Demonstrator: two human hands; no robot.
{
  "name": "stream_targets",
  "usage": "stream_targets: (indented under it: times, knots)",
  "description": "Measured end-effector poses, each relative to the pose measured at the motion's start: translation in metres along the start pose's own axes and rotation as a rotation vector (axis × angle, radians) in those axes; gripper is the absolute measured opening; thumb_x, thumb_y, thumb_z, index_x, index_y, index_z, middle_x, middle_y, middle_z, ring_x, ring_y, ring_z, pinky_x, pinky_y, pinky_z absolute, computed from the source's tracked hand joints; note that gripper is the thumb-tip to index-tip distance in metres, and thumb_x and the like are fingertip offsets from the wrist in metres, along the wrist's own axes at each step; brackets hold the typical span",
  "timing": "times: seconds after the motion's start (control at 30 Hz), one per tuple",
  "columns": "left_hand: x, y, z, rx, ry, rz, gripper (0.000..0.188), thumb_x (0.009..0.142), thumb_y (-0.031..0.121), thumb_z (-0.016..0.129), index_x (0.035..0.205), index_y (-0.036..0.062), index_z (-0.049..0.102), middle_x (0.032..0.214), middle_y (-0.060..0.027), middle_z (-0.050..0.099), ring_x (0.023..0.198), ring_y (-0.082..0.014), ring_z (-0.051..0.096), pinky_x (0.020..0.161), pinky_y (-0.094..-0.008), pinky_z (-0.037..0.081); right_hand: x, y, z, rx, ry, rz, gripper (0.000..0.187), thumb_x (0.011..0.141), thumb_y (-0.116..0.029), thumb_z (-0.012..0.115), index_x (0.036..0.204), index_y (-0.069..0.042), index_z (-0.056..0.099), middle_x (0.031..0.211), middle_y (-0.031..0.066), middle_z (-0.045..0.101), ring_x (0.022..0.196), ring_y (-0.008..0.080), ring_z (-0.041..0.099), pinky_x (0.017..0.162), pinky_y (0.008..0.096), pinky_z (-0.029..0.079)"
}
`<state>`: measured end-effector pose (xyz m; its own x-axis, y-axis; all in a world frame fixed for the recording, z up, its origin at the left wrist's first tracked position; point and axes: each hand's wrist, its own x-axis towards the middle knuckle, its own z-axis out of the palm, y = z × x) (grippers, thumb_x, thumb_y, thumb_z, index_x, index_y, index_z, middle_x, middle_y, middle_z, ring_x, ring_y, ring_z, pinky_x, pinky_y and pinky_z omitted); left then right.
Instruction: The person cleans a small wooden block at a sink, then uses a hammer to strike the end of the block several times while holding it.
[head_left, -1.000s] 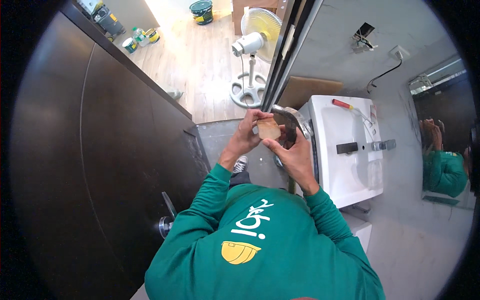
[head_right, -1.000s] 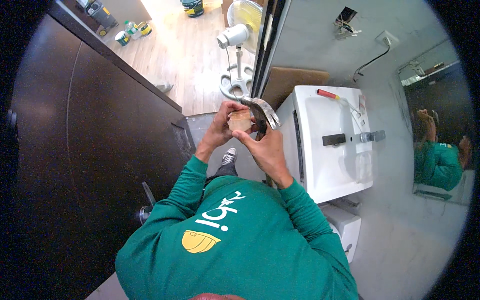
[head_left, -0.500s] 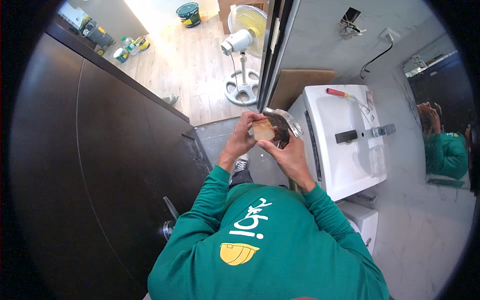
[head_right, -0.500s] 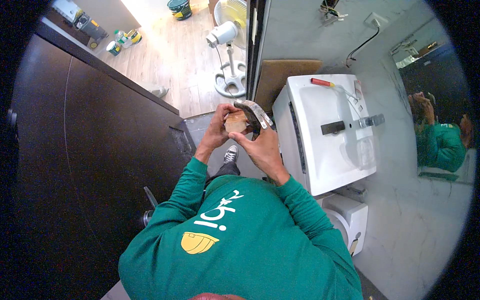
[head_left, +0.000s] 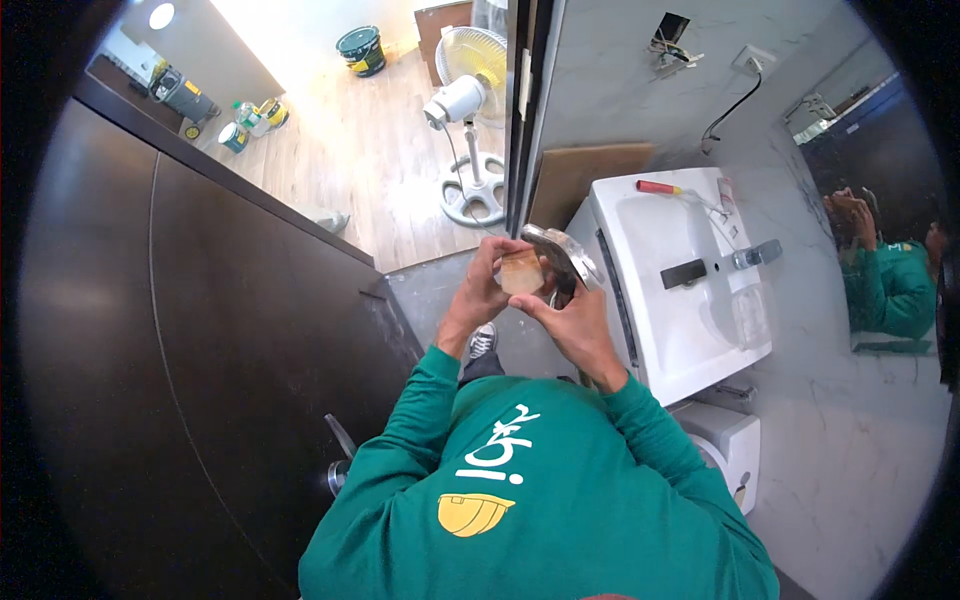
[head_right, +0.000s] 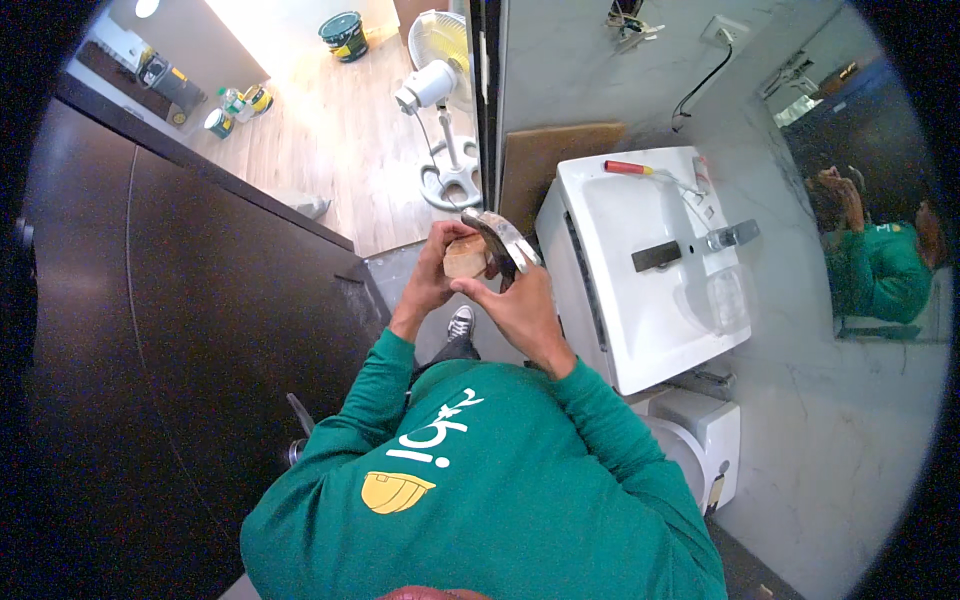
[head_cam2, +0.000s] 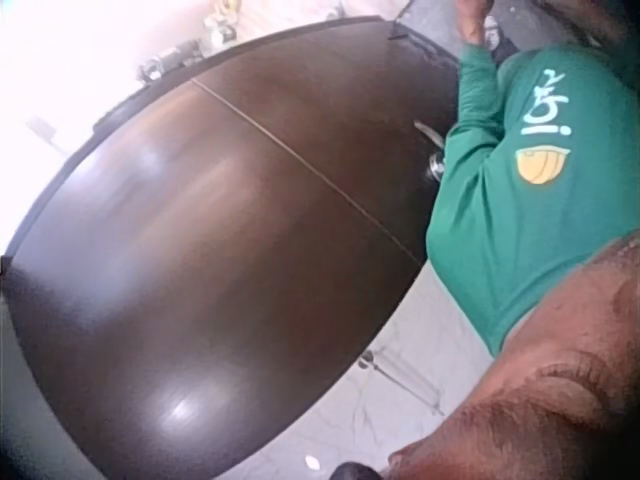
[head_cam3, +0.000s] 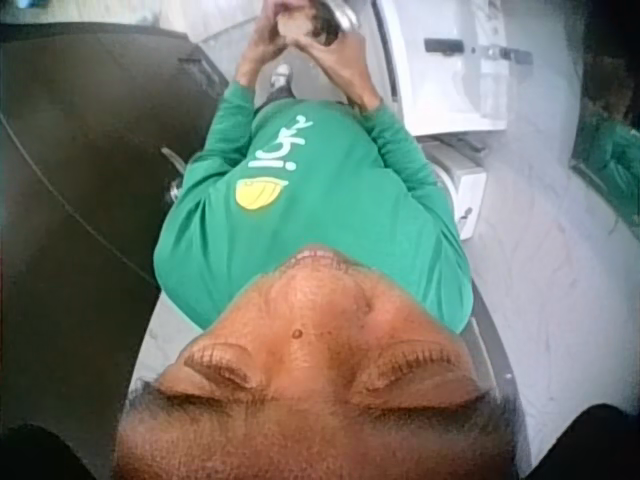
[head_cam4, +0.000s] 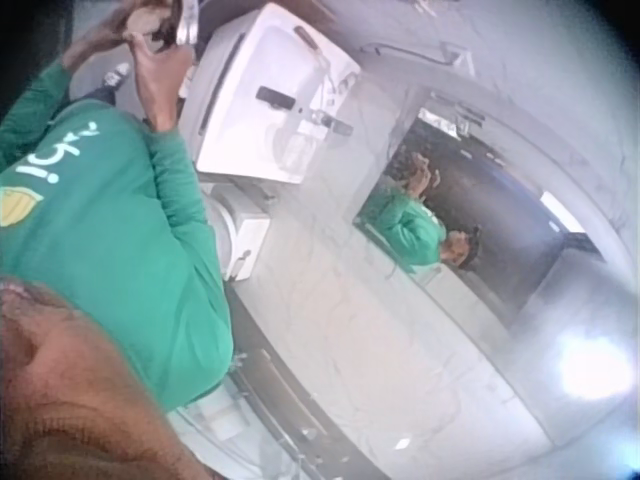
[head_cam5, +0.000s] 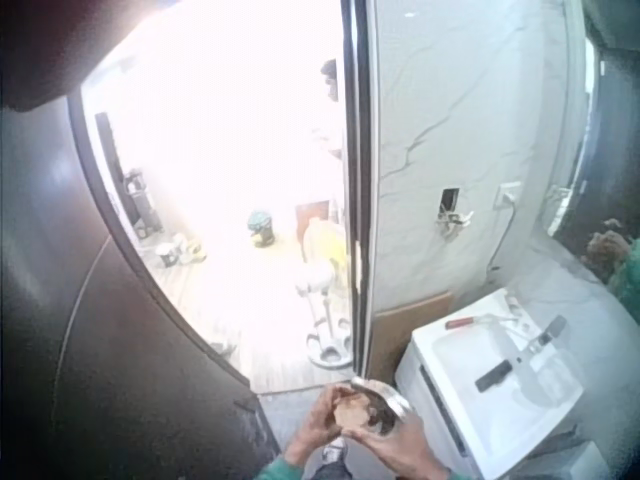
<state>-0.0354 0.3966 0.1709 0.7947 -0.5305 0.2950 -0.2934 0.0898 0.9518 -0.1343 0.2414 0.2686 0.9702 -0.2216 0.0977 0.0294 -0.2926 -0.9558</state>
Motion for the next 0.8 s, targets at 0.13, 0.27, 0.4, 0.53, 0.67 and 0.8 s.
stream_targets:
  times: [0.13, 0.27, 0.4, 0.53, 0.67, 0.8]
  knots:
    - [0.002, 0.034, 0.018, 0.277, 0.039, -0.005, 0.074, 0.076, 0.007, 0.091, 0.138, 0.0045, 0.052, 0.129, -0.0157, 0.069, 0.124, -0.0315, 0.067, 0.106, -0.0435, 0.056, -0.006, -0.019, -0.024, -0.100, 0.057, -0.027, 0.070, 0.078, -0.035, 0.096, 0.135, -0.005, 0.066, 0.111, 0.0062, 0.075, 0.092, 0.0137, 0.071, 0.074, 0.0298, 0.058]
    - [0.009, 0.046, 0.045, 0.464, 0.179, 0.287, 0.065, 0.078, 0.004, 0.083, 0.138, -0.0003, 0.058, 0.127, -0.0201, 0.070, 0.122, -0.0397, 0.067, 0.106, -0.0482, 0.053, -0.005, -0.039, -0.038, -0.139, 0.256, -0.151, 0.060, 0.081, -0.031, 0.094, 0.128, -0.004, 0.068, 0.108, 0.0074, 0.077, 0.094, 0.0174, 0.076, 0.079, 0.0319, 0.061]
    - [0.022, 0.049, 0.058, 0.440, 0.101, 0.312, 0.070, 0.082, 0.009, 0.081, 0.147, 0.0039, 0.055, 0.140, -0.0215, 0.063, 0.133, -0.0426, 0.059, 0.110, -0.0502, 0.049, -0.009, -0.037, -0.056, -0.020, 0.254, -0.093, 0.050, 0.084, -0.023, 0.091, 0.123, -0.002, 0.069, 0.105, 0.0091, 0.078, 0.093, 0.0165, 0.076, 0.080, 0.0314, 0.061]
    - [0.023, 0.103, 0.075, 0.313, -0.118, 0.238, 0.078, 0.084, 0.016, 0.083, 0.155, 0.0087, 0.051, 0.162, -0.0184, 0.045, 0.154, -0.0408, 0.037, 0.123, -0.0552, 0.033, -0.018, -0.018, -0.074, -0.056, 0.329, -0.191, 0.049, 0.082, -0.021, 0.092, 0.121, -0.001, 0.069, 0.102, 0.0090, 0.078, 0.090, 0.0154, 0.076, 0.076, 0.0300, 0.061]
    - [0.022, 0.106, 0.071, 0.448, -0.246, 0.206, 0.082, 0.085, 0.025, 0.084, 0.157, 0.0118, 0.049, 0.169, -0.0158, 0.038, 0.159, -0.0422, 0.028, 0.127, -0.0619, 0.018, -0.033, -0.015, -0.079, -0.027, 0.432, -0.157, 0.050, 0.080, -0.021, 0.093, 0.118, 0.000, 0.069, 0.101, 0.0095, 0.078, 0.087, 0.0157, 0.076, 0.074, 0.0297, 0.062]
    - [0.022, 0.090, 0.071, 0.460, -0.257, 0.178, 0.078, 0.086, 0.032, 0.084, 0.155, 0.0140, 0.053, 0.167, -0.0161, 0.040, 0.157, -0.0436, 0.030, 0.126, -0.0646, 0.018, -0.043, -0.010, -0.088, -0.052, 0.433, -0.149, 0.051, 0.079, -0.019, 0.094, 0.117, 0.000, 0.069, 0.101, 0.0092, 0.077, 0.086, 0.0152, 0.077, 0.072, 0.0286, 0.062]
